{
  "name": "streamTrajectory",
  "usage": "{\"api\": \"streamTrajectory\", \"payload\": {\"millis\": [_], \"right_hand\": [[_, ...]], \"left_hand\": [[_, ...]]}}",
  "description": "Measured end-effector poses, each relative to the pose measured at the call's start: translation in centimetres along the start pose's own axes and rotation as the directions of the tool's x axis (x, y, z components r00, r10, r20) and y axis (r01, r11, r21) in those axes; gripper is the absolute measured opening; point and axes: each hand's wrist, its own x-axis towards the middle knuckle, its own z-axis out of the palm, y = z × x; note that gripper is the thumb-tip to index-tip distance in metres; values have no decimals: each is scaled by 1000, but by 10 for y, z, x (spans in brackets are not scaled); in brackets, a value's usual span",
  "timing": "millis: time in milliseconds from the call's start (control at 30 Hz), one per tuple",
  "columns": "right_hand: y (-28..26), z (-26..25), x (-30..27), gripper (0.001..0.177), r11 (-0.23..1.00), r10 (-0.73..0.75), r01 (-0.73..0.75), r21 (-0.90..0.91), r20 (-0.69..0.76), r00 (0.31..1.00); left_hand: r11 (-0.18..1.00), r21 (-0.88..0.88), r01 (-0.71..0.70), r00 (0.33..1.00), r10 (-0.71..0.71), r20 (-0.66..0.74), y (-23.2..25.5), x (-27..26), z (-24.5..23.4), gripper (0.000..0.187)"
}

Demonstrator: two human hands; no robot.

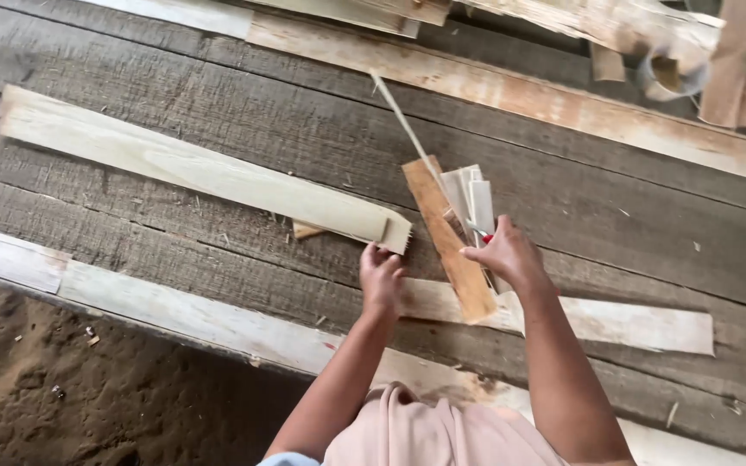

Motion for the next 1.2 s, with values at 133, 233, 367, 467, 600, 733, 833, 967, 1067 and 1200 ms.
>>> {"api": "streamTrajectory", "payload": {"millis": [133, 233, 367, 467, 600, 733, 833, 967, 1067, 1200], "right_hand": [[-46, -5, 6, 82, 999, 33, -33, 25, 13, 999], [-79, -8, 6, 83, 996, 29, -33, 83, 48, 998], [-106, -7, 16, 82, 994, 11, -16, 108, 52, 999], [-128, -4, 18, 84, 994, -25, 19, 109, 55, 998], [-151, 11, 17, 85, 989, -135, 124, 74, 152, 979], [-162, 33, 29, 81, 984, -181, 176, 43, 169, 969], [-165, 38, 33, 86, 972, -230, 237, -8, 201, 952], [-150, 37, 30, 85, 979, -203, 200, 38, 233, 951], [-131, 36, 24, 81, 985, -173, 172, 20, 173, 970], [-86, 46, 20, 75, 988, -147, 150, -41, 70, 987]], "left_hand": [[949, -274, 154, 980, -181, -78, 24, 44, -26, 71], [953, -269, 139, 990, -138, 21, 60, 28, -3, 65], [739, 577, -347, 932, 338, 128, 112, 27, -7, 59], [182, 956, -232, 853, 511, 110, 126, 63, -34, 53], [60, 991, -120, 832, 550, 67, 118, 96, -62, 90], [141, 976, -166, 835, 547, 64, 139, 88, -51, 94], [215, 933, -289, 820, 558, 126, 143, 78, -44, 100], [885, 380, -270, 958, 288, 9, 117, 64, -33, 77], [999, -45, 28, 993, -23, 118, 81, 58, -23, 48], [970, -125, 210, 941, -166, 296, 77, 8, 19, 51]]}}
